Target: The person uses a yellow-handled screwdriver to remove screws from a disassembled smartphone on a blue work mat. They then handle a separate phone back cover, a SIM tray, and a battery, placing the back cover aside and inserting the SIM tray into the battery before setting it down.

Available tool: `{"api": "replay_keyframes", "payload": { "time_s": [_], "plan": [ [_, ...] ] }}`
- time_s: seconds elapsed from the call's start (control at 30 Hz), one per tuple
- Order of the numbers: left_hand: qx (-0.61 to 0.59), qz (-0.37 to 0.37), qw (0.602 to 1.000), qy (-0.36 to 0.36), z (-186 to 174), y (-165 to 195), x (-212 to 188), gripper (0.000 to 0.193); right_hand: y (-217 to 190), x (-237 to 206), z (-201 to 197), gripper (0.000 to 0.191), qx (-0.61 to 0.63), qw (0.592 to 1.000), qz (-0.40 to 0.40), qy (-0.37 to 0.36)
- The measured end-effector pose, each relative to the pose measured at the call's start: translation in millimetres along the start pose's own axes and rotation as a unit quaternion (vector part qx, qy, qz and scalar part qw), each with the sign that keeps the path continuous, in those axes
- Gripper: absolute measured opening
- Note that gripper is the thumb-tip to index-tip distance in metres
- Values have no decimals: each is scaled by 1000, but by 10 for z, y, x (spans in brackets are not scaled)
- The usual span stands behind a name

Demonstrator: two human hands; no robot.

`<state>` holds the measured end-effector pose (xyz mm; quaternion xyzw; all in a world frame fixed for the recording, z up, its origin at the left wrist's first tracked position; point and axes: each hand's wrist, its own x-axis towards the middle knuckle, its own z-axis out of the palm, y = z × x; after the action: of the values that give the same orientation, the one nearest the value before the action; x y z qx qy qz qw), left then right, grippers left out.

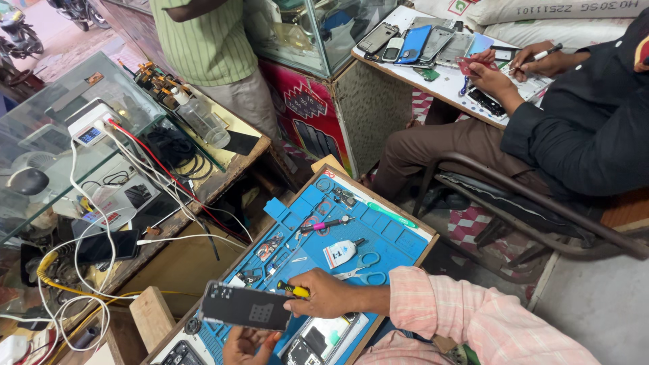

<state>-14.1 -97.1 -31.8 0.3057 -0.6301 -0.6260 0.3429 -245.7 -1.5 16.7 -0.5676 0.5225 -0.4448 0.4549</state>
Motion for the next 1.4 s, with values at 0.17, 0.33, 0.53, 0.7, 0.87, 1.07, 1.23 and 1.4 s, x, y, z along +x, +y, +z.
{"api": "replay_keyframes", "payload": {
  "time_s": [0.17,0.33,0.53,0.7,0.87,1.07,1.23,1.4],
  "plan": [
    [-34,30,999,22,-38,-189,-22,38,-95,-13,-15,16,-44,996,-82,9],
    [-69,-24,997,0,-27,-166,-128,12,-150,-27,73,22,-58,995,-78,-4],
    [-26,-89,996,6,38,63,-140,28,-135,-28,128,24,-190,972,-135,22],
    [-32,-87,996,10,38,13,-147,32,-128,-20,170,25,-183,975,-127,24],
    [-10,-62,997,34,20,-88,-158,38,-141,-20,198,23,-163,978,-129,6],
    [-66,-42,995,57,-20,-79,-145,16,-134,-15,201,22,-79,994,-79,-5],
    [-99,-32,994,-22,-60,-6,-170,19,-129,-6,193,17,-63,996,-60,-5],
    [-99,-50,994,-13,-10,84,-164,38,-125,12,182,18,-63,996,-61,2]
  ]
}}
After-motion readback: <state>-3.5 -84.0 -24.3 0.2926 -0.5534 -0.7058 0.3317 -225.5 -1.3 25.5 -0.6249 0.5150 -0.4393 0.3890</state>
